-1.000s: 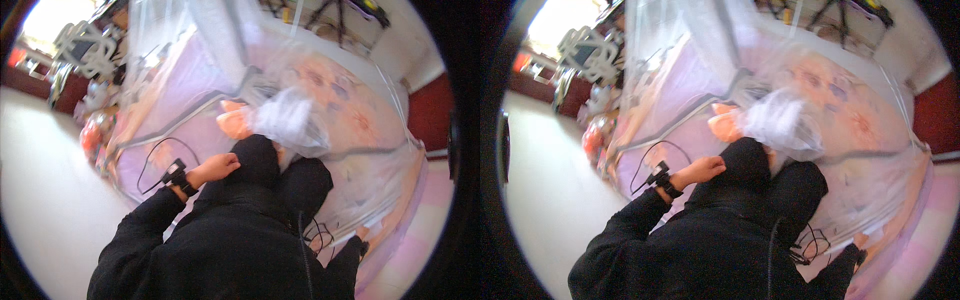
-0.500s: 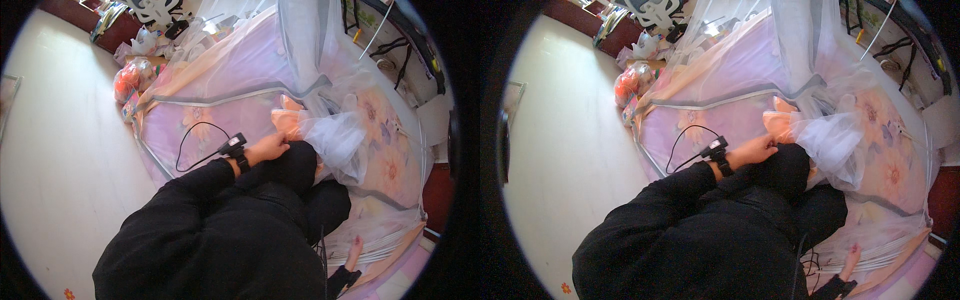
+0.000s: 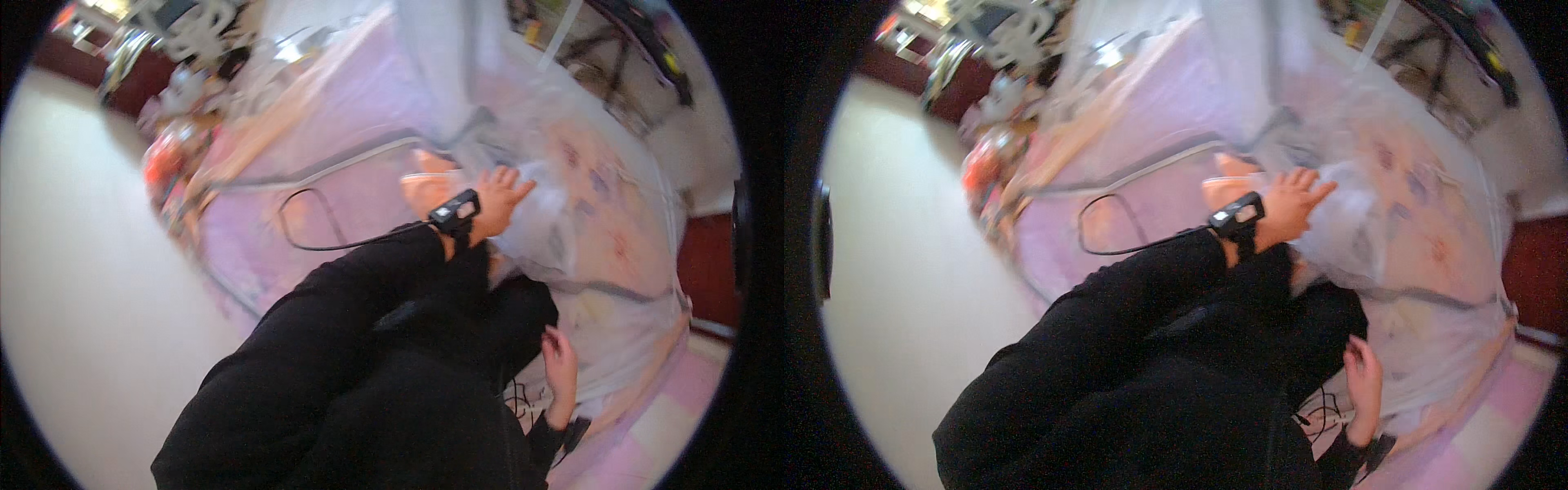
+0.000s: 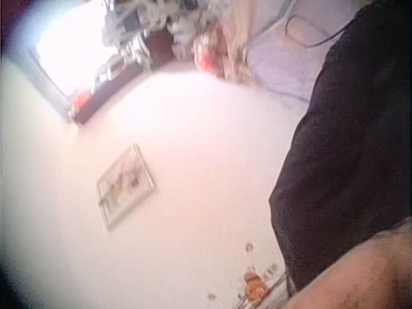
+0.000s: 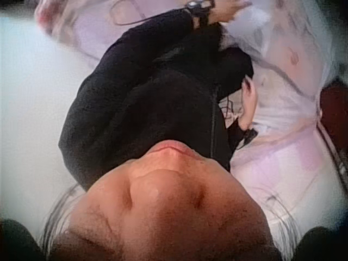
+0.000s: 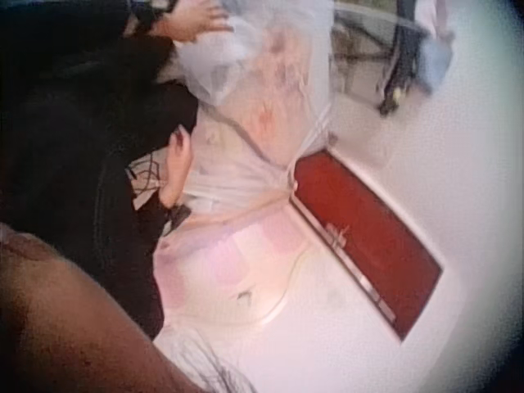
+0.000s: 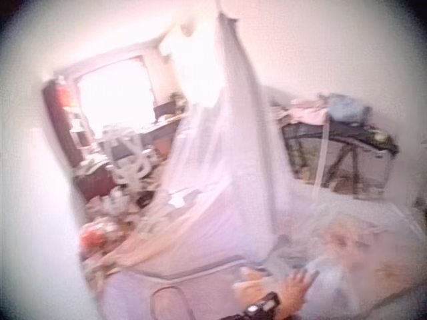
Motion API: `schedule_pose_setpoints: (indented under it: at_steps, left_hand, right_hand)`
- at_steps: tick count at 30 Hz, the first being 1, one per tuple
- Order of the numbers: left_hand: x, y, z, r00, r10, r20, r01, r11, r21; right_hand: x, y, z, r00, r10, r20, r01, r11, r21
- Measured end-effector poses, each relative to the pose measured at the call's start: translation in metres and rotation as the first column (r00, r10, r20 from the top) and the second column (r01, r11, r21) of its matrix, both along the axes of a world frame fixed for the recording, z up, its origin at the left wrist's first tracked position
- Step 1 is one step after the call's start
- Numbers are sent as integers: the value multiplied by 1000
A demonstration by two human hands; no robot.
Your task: The person assembles a mosquito net by inserting white flexible poles into sleeves along the edges of a sheer fabric laid on a bed. They repeatedly bend and thread the poles, then gather and fold the netting.
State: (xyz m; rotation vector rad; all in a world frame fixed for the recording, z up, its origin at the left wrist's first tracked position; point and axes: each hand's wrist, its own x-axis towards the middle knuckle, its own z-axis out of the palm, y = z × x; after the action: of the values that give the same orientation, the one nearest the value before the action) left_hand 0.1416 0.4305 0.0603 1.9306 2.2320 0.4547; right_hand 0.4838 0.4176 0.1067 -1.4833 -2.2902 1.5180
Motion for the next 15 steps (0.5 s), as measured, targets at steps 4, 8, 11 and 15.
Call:
schedule_pose_setpoints:
  at_steps: [4, 8, 11, 15]
  left_hand:
    - [11, 38, -15, 975, -207, -81, 197, 973, -116]
    - [4, 82, -61, 914, -370, -166, 332, 918, -215]
    - [-34, 118, -91, 920, -391, 17, 351, 804, -481]
    - [-127, 127, -97, 961, -207, -185, 124, 915, -384]
  right_hand:
    - [-44, 69, -7, 984, 17, -177, 28, 968, 250]
    - [-99, 142, -60, 953, -115, -279, 185, 953, 239]
    - [-113, 186, -93, 947, -95, -307, 182, 947, 266]
    - [-93, 243, -134, 971, -142, -192, 183, 959, 216]
